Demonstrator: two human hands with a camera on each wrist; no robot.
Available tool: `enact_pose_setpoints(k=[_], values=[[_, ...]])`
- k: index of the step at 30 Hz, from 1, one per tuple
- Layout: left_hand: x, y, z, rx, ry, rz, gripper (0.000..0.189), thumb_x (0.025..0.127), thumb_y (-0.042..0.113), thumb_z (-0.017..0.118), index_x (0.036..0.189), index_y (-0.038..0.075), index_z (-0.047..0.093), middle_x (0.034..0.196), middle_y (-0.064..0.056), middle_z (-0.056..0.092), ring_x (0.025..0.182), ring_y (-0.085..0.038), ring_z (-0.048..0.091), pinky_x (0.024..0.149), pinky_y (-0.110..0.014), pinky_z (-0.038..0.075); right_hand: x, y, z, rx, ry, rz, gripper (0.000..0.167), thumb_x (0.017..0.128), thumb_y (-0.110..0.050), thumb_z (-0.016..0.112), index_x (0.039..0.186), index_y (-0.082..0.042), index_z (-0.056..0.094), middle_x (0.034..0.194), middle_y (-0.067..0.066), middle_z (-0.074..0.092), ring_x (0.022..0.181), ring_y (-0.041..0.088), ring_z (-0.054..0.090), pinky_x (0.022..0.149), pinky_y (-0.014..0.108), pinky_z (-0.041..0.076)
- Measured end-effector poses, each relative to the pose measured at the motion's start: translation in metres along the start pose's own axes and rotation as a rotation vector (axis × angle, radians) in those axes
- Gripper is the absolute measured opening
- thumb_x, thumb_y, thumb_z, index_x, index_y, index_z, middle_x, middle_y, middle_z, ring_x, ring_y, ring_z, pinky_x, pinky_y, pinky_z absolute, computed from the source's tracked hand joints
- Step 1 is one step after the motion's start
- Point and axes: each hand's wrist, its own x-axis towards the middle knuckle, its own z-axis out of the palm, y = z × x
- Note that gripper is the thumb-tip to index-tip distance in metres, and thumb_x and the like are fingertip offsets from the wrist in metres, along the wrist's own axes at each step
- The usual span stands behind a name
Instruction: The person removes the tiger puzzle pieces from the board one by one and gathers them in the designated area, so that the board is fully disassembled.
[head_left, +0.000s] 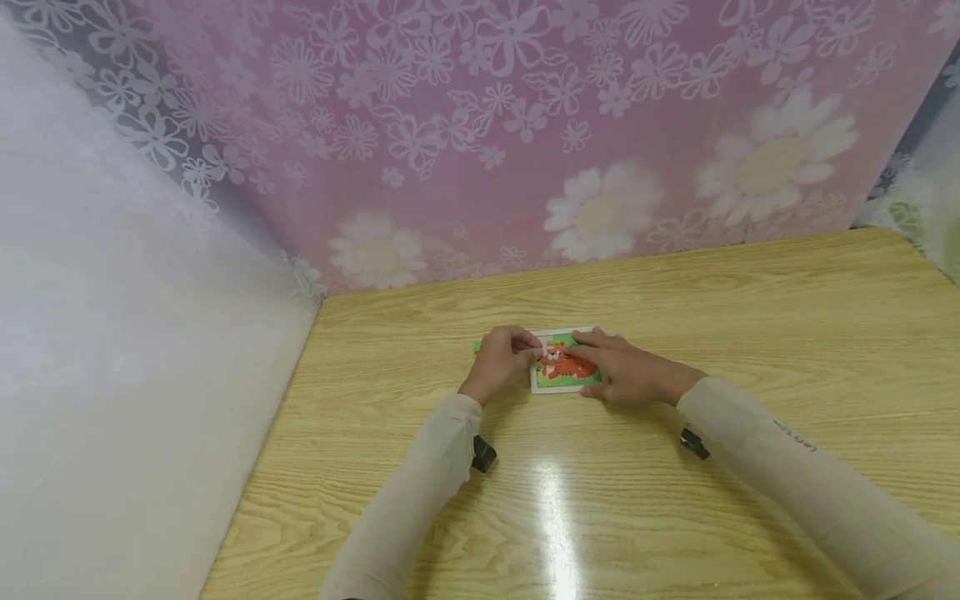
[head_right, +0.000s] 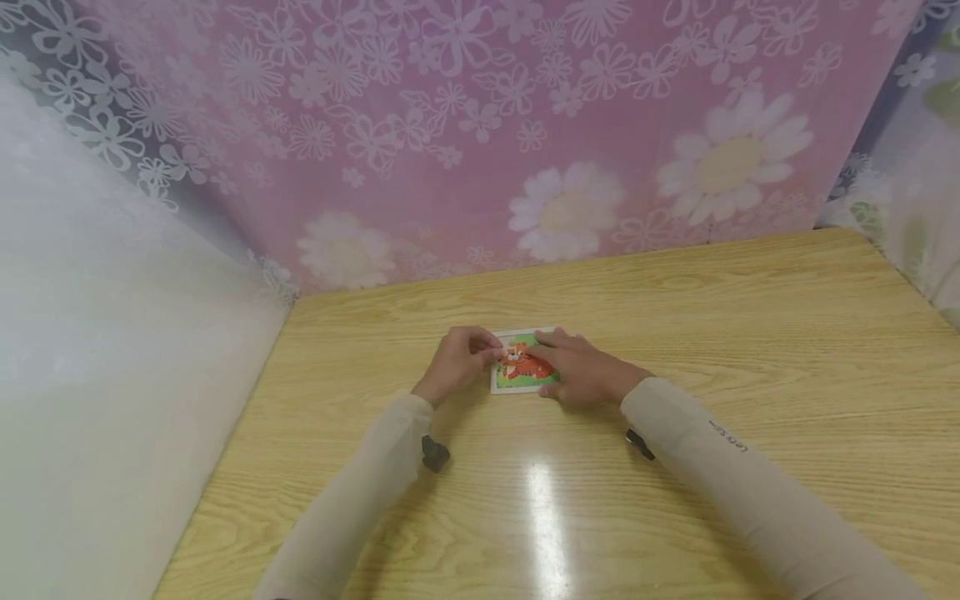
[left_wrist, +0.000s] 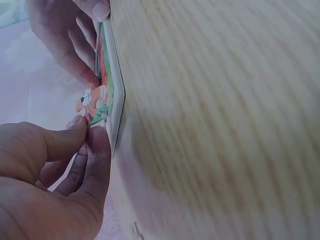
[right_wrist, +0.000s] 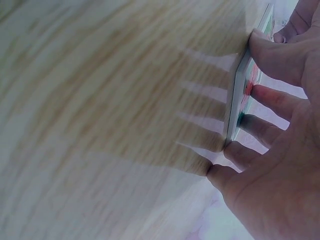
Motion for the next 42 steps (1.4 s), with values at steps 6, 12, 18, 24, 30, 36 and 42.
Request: enact_pose_setpoints(k=[6,12,18,24,30,36,42], values=[[-0.002,-0.001,-0.005,-0.008,0.014,0.002,0.006,0.098,0.008,0.068,0.097,0.006,0.074,0.093,-0.004,0.071,0.082,-0.018,0.067,0.068,-0.027,0.054,0.000,0.000,0.000,0.008,-0.003,0.008,0.067,0.099,-0.025,0.068,0.154,0.000,0.039,0.163,0.026,0.021,0.148,0.055,0.008,0.115,0.069,0.012],[-0.004,-0.011,-0.015,-0.001,0.030,0.006,0.007,0.098,0.009,0.068,0.096,0.006,0.074,0.093,-0.004,0.072,0.083,-0.019,0.068,0.070,-0.029,0.054,0.000,0.000,0.000,-0.004,-0.003,0.002,0.066,0.100,-0.026,0.067,0.154,-0.001,0.039,0.163,0.026,0.021,0.148,0.054,0.009,0.115,0.069,0.012],[-0.009,-0.019,-0.030,0.026,0.050,0.003,0.006,0.097,0.010,0.070,0.095,0.008,0.075,0.092,-0.002,0.071,0.083,-0.017,0.066,0.074,-0.031,0.054,-0.001,0.000,0.000,-0.011,0.008,-0.003,0.066,0.099,-0.024,0.068,0.154,-0.001,0.039,0.163,0.025,0.022,0.148,0.054,0.009,0.116,0.068,0.012],[-0.013,-0.029,-0.043,0.022,0.063,-0.025,0.006,0.095,0.012,0.072,0.094,0.007,0.076,0.090,-0.003,0.072,0.082,-0.018,0.068,0.073,-0.031,0.056,-0.002,-0.001,-0.001,-0.005,0.016,-0.015,0.066,0.099,-0.022,0.068,0.154,0.001,0.039,0.162,0.026,0.023,0.148,0.055,0.010,0.116,0.067,0.012],[-0.017,-0.038,-0.055,-0.007,0.059,-0.057,0.006,0.095,0.012,0.073,0.094,0.008,0.076,0.089,-0.003,0.073,0.080,-0.020,0.069,0.072,-0.033,0.057,-0.002,-0.001,-0.002,0.004,0.015,-0.016,0.067,0.099,-0.022,0.068,0.154,0.001,0.039,0.162,0.026,0.023,0.148,0.055,0.009,0.116,0.067,0.012],[-0.024,-0.043,-0.066,-0.037,0.029,-0.090,0.008,0.096,0.012,0.072,0.095,0.006,0.076,0.085,-0.009,0.073,0.076,-0.024,0.067,0.071,-0.032,0.055,-0.002,0.000,-0.001,0.004,0.010,-0.011,0.067,0.099,-0.024,0.068,0.154,0.001,0.038,0.163,0.026,0.023,0.148,0.055,0.009,0.117,0.066,0.011],[-0.030,-0.044,-0.072,-0.028,0.021,-0.105,0.009,0.096,0.011,0.071,0.095,0.004,0.077,0.084,-0.013,0.073,0.073,-0.027,0.064,0.065,-0.031,0.052,-0.002,0.001,0.001,0.003,0.001,-0.011,0.067,0.099,-0.025,0.068,0.154,0.001,0.038,0.162,0.027,0.022,0.148,0.055,0.009,0.116,0.067,0.011]])
